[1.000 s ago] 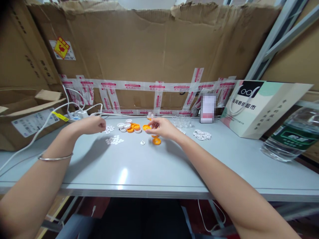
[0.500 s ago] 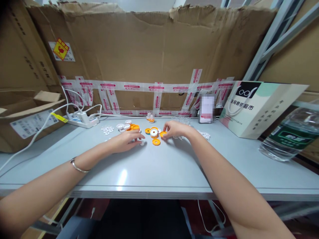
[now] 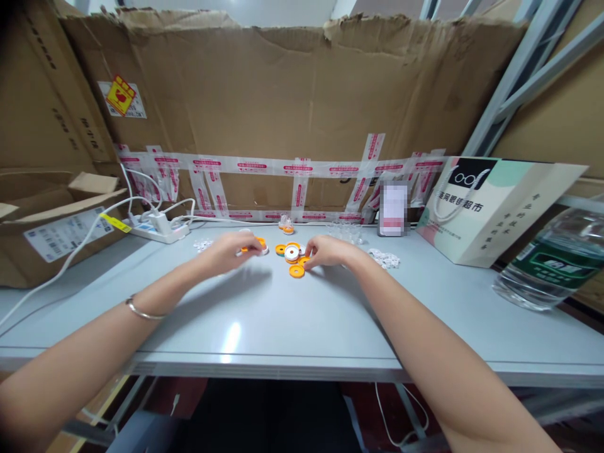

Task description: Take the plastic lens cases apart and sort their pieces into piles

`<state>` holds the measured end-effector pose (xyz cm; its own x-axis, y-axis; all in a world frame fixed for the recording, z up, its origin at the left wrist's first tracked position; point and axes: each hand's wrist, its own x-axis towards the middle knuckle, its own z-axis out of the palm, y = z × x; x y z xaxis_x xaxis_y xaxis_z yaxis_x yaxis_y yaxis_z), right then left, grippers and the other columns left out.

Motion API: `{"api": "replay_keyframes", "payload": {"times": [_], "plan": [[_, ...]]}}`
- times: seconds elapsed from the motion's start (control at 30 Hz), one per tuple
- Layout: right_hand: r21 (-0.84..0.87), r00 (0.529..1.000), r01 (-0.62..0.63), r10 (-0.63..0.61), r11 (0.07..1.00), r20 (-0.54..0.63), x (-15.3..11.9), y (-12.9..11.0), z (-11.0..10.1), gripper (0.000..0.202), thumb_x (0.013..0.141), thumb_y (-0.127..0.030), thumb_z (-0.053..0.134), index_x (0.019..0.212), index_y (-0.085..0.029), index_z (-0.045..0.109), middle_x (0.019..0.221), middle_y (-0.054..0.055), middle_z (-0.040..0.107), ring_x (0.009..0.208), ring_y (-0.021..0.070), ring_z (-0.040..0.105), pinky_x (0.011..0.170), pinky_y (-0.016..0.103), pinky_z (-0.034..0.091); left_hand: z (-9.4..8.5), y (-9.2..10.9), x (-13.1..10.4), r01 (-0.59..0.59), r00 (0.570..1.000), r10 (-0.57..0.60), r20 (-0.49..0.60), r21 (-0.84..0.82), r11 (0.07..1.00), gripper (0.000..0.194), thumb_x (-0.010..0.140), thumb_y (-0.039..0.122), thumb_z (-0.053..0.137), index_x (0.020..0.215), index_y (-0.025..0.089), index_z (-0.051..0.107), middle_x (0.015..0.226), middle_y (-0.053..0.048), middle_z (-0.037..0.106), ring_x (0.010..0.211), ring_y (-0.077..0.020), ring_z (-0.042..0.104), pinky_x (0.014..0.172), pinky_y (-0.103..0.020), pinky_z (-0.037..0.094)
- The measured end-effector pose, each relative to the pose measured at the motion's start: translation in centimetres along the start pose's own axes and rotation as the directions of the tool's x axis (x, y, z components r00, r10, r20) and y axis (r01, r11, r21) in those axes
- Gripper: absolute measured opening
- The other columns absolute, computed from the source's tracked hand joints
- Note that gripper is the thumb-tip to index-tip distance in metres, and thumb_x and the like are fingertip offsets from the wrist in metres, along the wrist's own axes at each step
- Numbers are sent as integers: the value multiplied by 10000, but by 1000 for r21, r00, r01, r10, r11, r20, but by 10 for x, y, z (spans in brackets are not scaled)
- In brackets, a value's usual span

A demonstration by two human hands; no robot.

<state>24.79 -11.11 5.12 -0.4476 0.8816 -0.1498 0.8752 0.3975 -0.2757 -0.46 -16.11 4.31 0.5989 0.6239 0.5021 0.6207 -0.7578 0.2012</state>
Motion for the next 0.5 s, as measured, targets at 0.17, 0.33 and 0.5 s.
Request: {"api": "replay_keyframes", "payload": {"times": [0.17,0.33,0.5], "plan": [[39,1000,10,-10,999,0,0,-2,4,405,544,-444,669,855,-189,616,844,36,598,689,159,530,544,243,368,-55,-56,-18,347,932,-323,-165,147,926,168,736,267,487,772,154,606,801,-42,645,743,-150,570,702,-235,424],[25,1000,29,-29,999,7,0,-5,6,401,560,-455,659,855,-190,597,827,31,587,682,153,520,539,236,358,-53,-83,-28,416,871,-461,172,244,876,178,660,247,488,732,175,633,758,-29,661,697,-151,581,619,-208,416],[9,999,32,-32,999,4,-2,-4,3,473,535,-530,664,854,-187,600,842,40,583,704,165,519,554,245,358,-39,-77,-25,433,833,-483,269,225,873,186,611,234,516,749,171,623,714,-33,658,637,-145,586,546,-194,403]]}}
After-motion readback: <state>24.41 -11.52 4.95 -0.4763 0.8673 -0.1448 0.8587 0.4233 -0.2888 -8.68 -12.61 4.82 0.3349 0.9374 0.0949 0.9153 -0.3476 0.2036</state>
